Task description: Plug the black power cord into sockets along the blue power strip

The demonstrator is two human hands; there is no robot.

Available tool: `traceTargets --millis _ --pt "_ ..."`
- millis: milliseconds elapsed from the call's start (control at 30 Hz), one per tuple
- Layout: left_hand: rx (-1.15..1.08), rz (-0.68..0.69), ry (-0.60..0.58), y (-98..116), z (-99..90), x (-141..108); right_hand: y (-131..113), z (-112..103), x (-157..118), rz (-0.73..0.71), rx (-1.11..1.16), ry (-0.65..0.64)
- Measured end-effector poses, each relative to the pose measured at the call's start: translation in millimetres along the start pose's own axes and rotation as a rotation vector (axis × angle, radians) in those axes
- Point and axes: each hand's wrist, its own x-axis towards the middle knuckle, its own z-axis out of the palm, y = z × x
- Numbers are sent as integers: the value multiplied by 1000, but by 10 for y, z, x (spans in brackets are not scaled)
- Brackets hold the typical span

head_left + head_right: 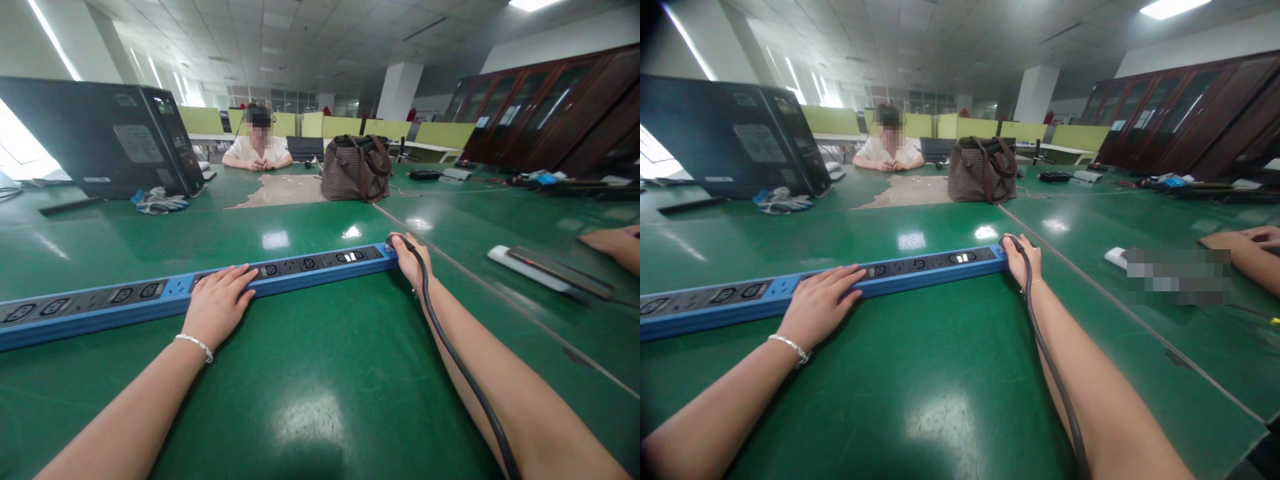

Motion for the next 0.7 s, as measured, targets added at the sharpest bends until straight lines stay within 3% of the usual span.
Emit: traceTargets --millis 267,700 --pt "-8 1 6 1 -4 -2 -32 9 -14 57 -133 -95" --pt "-20 3 12 -2 5 3 -77 25 -84 30 -186 -85"
